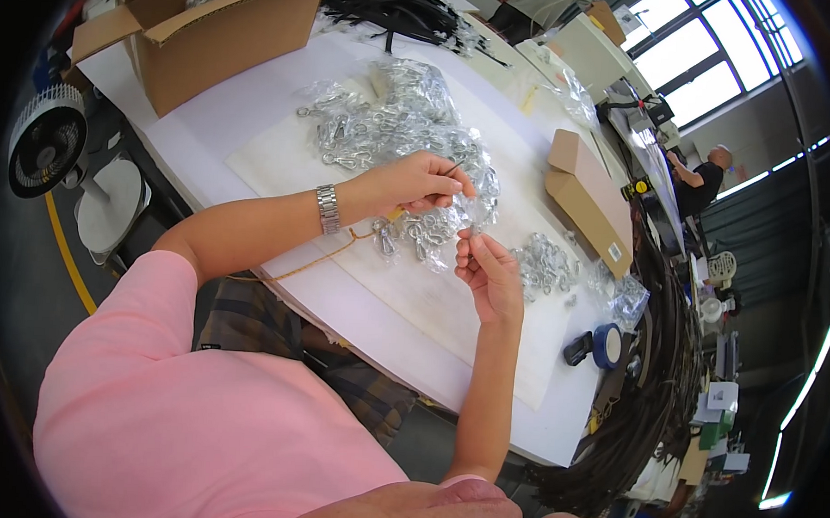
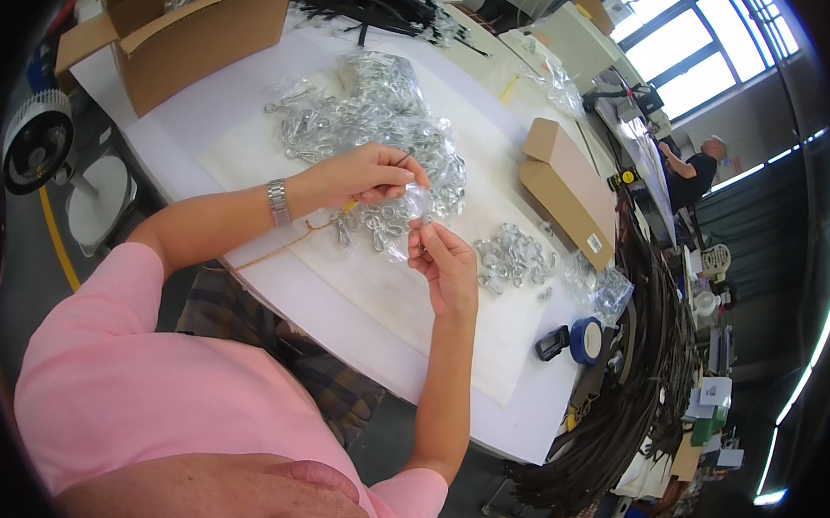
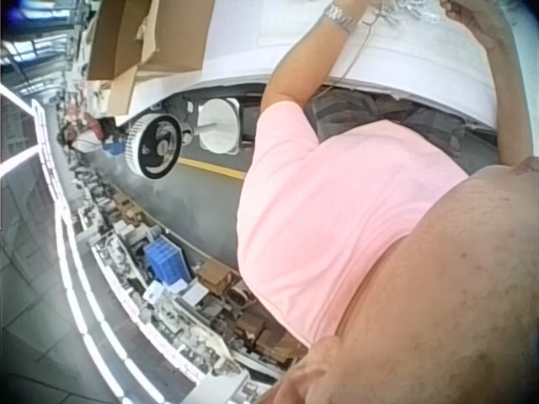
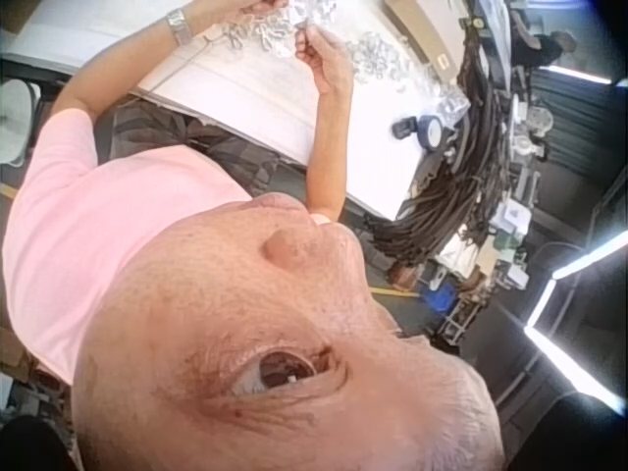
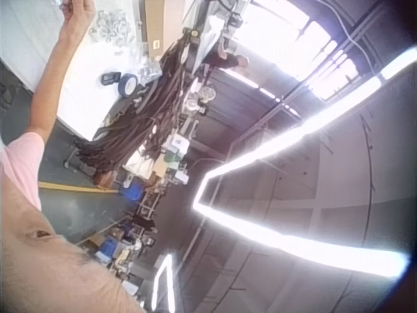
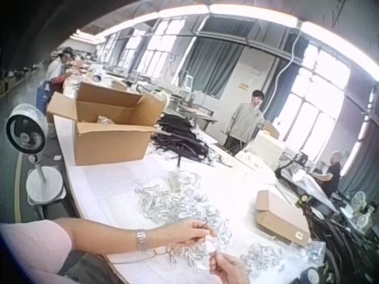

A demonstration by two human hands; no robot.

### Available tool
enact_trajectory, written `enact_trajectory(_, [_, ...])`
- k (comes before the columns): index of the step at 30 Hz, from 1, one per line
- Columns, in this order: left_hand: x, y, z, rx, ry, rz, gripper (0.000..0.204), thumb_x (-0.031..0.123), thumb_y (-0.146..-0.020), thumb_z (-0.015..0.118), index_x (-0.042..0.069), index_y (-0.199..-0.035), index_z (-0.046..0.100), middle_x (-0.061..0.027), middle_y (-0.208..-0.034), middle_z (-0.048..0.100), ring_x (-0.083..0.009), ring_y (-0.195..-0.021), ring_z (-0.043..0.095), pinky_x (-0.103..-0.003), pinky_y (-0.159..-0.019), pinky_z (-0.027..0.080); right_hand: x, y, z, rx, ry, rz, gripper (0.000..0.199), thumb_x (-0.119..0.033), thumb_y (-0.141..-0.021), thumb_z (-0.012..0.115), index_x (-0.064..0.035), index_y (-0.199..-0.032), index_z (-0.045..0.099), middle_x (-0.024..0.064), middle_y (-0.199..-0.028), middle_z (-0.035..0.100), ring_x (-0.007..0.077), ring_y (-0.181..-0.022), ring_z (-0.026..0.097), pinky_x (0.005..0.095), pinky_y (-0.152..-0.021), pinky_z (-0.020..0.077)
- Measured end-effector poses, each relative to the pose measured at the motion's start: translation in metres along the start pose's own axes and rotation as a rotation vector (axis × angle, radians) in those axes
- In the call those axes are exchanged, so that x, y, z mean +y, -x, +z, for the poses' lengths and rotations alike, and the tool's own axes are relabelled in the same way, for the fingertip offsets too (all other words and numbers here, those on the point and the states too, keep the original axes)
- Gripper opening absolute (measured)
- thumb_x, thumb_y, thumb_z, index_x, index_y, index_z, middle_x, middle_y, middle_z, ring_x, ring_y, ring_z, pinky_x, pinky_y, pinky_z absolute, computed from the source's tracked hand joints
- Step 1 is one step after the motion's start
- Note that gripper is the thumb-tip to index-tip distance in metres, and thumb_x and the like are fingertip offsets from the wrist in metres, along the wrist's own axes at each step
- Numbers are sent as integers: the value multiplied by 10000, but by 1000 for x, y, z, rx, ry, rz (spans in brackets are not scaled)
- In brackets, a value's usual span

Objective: Assembling small metal rings and clips by hand on a workshop table.

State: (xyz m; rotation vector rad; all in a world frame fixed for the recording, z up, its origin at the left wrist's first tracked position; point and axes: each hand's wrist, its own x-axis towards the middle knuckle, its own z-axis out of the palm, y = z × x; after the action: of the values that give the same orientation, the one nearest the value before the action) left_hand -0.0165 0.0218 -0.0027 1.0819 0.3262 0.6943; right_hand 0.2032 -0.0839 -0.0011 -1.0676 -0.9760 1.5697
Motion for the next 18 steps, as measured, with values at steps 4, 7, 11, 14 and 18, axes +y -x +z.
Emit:
enact_trajectory(4, [12, 4, 14, 74, -748, 86, 310, 153, -1021, 558, 16, -1269, 684, -7, -838, 696, -62, -662, 547, -233, -611, 450, 0, 2, 7, 147, 198, -139, 223, -162, -1009, 667, 23, -1108, 742, 25, -843, 704, 69, -680, 608, 211, -584, 478])
enact_trajectory(7, [11, 11, 22, -109, -714, 103, 335, 150, -1033, 524, 16, -1307, 661, -12, -833, 700, -74, -722, 610, -248, -657, 484, 3, 1, 9, 216, 280, -189, 198, -125, -999, 663, 29, -1086, 753, 28, -813, 702, 63, -632, 586, 206, -531, 424])
enact_trajectory(11, [-7, 9, 28, -159, -742, 114, 341, 117, -1025, 508, 14, -1322, 641, -31, -812, 704, -106, -775, 689, -281, -687, 519, 9, -1, 21, 278, 386, -277, 188, -92, -1001, 638, 45, -1070, 747, 31, -794, 698, 57, -588, 561, 204, -507, 395])
enact_trajectory(14, [-23, 7, 27, -4, -786, 152, 327, 88, -1010, 505, 10, -1292, 650, -42, -773, 700, -133, -723, 694, -310, -680, 534, 17, -3, 26, 280, 441, -329, 189, -92, -1016, 617, 53, -1041, 737, 31, -794, 699, 55, -598, 563, 210, -512, 406])
enact_trajectory(18, [-26, 9, 33, 50, -891, 224, 300, 83, -994, 515, 3, -1241, 665, -72, -733, 688, -176, -685, 686, -336, -659, 535, 20, -2, 31, 308, 480, -365, 192, -94, -1028, 599, 52, -1037, 724, 36, -804, 703, 57, -607, 569, 217, -520, 424])
